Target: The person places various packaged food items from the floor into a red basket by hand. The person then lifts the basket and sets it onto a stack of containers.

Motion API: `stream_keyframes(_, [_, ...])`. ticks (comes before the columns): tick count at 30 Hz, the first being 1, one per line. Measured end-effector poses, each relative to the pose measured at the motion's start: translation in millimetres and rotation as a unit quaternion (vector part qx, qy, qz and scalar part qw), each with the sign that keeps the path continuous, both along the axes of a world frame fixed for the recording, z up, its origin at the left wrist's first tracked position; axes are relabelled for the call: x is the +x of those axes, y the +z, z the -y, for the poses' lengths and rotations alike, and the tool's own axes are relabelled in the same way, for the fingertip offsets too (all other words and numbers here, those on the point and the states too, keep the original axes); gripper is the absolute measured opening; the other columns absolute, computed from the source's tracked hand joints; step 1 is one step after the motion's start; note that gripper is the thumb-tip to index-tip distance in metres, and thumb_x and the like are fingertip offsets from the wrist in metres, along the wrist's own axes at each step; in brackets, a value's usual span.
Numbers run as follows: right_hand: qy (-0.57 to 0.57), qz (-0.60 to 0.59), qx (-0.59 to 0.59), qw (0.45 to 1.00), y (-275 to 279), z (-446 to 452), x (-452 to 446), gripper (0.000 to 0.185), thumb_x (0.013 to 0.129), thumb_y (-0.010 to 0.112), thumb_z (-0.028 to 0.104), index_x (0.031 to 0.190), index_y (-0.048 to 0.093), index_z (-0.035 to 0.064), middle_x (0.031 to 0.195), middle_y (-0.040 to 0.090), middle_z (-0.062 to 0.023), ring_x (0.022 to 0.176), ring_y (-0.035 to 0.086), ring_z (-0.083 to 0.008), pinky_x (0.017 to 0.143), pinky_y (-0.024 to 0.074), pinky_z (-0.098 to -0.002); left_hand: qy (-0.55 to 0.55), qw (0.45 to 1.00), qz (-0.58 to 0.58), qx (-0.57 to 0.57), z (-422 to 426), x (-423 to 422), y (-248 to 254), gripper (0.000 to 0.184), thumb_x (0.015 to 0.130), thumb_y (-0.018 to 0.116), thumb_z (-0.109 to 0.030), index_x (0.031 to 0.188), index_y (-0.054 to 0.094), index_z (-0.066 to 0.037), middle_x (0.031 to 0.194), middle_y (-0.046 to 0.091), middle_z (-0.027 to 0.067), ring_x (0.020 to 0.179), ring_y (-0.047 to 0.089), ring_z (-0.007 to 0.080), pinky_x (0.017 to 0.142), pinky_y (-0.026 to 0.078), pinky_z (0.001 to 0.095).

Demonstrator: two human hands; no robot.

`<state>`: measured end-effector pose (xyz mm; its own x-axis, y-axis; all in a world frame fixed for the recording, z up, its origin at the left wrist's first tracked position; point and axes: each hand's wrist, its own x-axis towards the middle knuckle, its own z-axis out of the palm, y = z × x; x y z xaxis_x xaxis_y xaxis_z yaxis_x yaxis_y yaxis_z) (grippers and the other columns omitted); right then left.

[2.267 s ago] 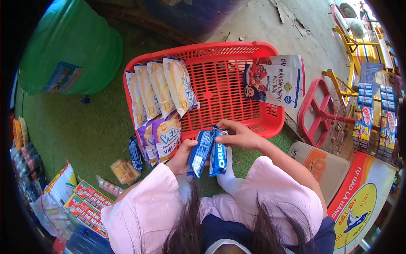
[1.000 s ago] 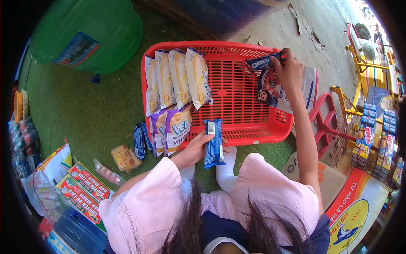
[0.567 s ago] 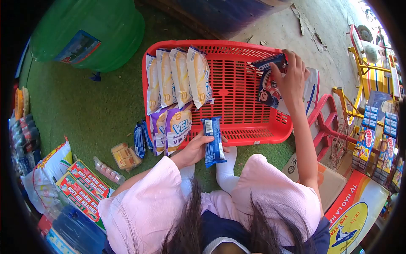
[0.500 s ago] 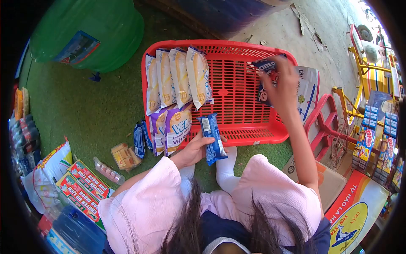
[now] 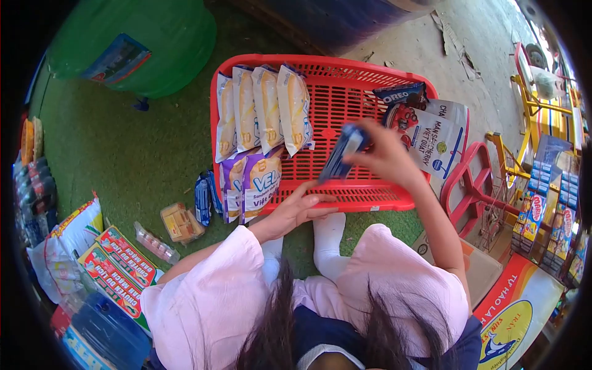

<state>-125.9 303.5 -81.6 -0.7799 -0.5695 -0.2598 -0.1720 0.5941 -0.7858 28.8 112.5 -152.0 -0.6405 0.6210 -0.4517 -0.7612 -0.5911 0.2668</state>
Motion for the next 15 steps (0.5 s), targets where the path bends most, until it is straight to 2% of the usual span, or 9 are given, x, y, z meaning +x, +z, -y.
stream_keyframes(2, [-0.116, -0.113, 0.058, 0.985, 0.7, -7.6, -21.2, 0.046, 0.067, 0.076, 0.016, 0.103, 0.053, -0.0005, 0.084, 0.064, -0.0167, 0.078, 0.065, -0.0241, 0.069, 0.0492, -0.0328, 0.002, 1.0, -0.011, -0.005, 0.7, 0.9, -0.2, 0.052, 0.095, 0.042, -0.024, 0.138, 0.015, -0.01, 0.131, 0.038, 0.0201, 0.123, 0.042, 0.0365, 0.105, 0.029, 0.0427])
stream_keyframes(4, [-0.216, -0.152, 0.052, 0.963, -10.9, -20.9, -41.8, 0.047, 0.069, 0.075, 0.02, 0.103, 0.052, -0.0018, 0.081, 0.065, -0.0166, 0.072, 0.065, -0.0247, 0.065, 0.0496, -0.0321, 0.002, 1.0, -0.023, -0.009, 1.7, 1.4, -0.8, 0.049, 0.096, 0.038, -0.025, 0.137, 0.016, -0.009, 0.132, 0.037, 0.0214, 0.124, 0.04, 0.0381, 0.105, 0.028, 0.0426])
stream_keyframes(7, [-0.237, -0.178, 0.091, 0.951, -30.6, -30.5, -65.7, 0.051, 0.07, 0.075, 0.027, 0.104, 0.052, -0.0021, 0.077, 0.065, -0.0165, 0.073, 0.065, -0.0286, 0.066, 0.0501, -0.0355, 0.001, 0.999, -0.032, 0.001, 1.2, 2.6, -1.0, 0.047, 0.096, 0.039, -0.024, 0.135, 0.017, -0.009, 0.132, 0.037, 0.0214, 0.124, 0.041, 0.0352, 0.105, 0.029, 0.0428])
stream_keyframes(9, [-0.233, -0.239, 0.274, 0.902, -38.7, -26.4, -69.5, 0.055, 0.071, 0.073, 0.034, 0.107, 0.05, -0.0017, 0.087, 0.062, -0.0182, 0.079, 0.063, -0.034, 0.067, 0.0499, -0.0396, -0.021, 0.998, -0.042, -0.036, 3.5, 3.3, 2.4, 0.049, 0.096, 0.04, -0.025, 0.136, 0.017, -0.009, 0.132, 0.037, 0.0201, 0.124, 0.042, 0.0312, 0.105, 0.028, 0.0411])
stream_keyframes(10, [-0.232, -0.24, 0.271, 0.903, -40.5, -25.4, -68.0, 0.055, 0.071, 0.073, 0.034, 0.107, 0.05, -0.0017, 0.087, 0.062, -0.0182, 0.079, 0.063, -0.034, 0.067, 0.0499, -0.0396, -0.019, 0.998, -0.042, -0.038, 7.4, 2.1, 7.2, 0.049, 0.096, 0.04, -0.025, 0.136, 0.017, -0.009, 0.132, 0.037, 0.0201, 0.124, 0.042, 0.0312, 0.105, 0.028, 0.0411])
stream_keyframes(12, [-0.213, -0.363, 0.264, 0.868, -44.1, -20.8, -62.8, 0.061, 0.073, 0.07, 0.039, 0.112, 0.047, -0.0011, 0.1, 0.055, -0.0201, 0.086, 0.059, -0.0379, 0.068, 0.0493, -0.0425, -0.149, 0.966, -0.181, -0.107, 21.3, -2.5, 26.2, 0.052, 0.094, 0.044, -0.024, 0.135, 0.018, -0.008, 0.131, 0.04, 0.0153, 0.115, 0.05, 0.0242, 0.102, 0.032, 0.0364])
stream_keyframes(13, [-0.212, -0.362, 0.285, 0.862, -47.6, -24.3, -65.2, 0.062, 0.074, 0.069, 0.038, 0.116, 0.044, 0.0004, 0.108, 0.048, -0.0195, 0.094, 0.056, -0.0371, 0.072, 0.0489, -0.0413, -0.174, 0.96, -0.206, -0.076, 31.2, -7.0, 40.7, 0.049, 0.092, 0.049, -0.025, 0.131, 0.029, -0.003, 0.126, 0.045, 0.0148, 0.113, 0.05, 0.0215, 0.1, 0.035, 0.0362])
stream_keyframes(14, [-0.212, -0.387, 0.257, 0.86, -42.7, -23.4, -65.0, 0.063, 0.073, 0.07, 0.038, 0.117, 0.043, 0.0009, 0.108, 0.049, -0.0186, 0.097, 0.054, -0.0364, 0.076, 0.0478, -0.0418, -0.16, 0.964, -0.194, -0.087, 42.8, -14.4, 55.6, 0.049, 0.092, 0.049, -0.025, 0.131, 0.029, -0.003, 0.126, 0.045, 0.0148, 0.113, 0.05, 0.0215, 0.1, 0.035, 0.0362])
stream_keyframes(15, [-0.238, -0.352, 0.276, 0.862, -35.4, -19.8, -64.1, 0.064, 0.073, 0.071, 0.038, 0.118, 0.044, 0.0021, 0.109, 0.049, -0.0179, 0.1, 0.053, -0.0354, 0.081, 0.0459, -0.0429, -0.172, 0.959, -0.221, -0.027, 57.1, -23.3, 69.9, 0.047, 0.091, 0.05, -0.026, 0.127, 0.034, -0.001, 0.12, 0.049, 0.0155, 0.109, 0.053, 0.0221, 0.096, 0.039, 0.0358])
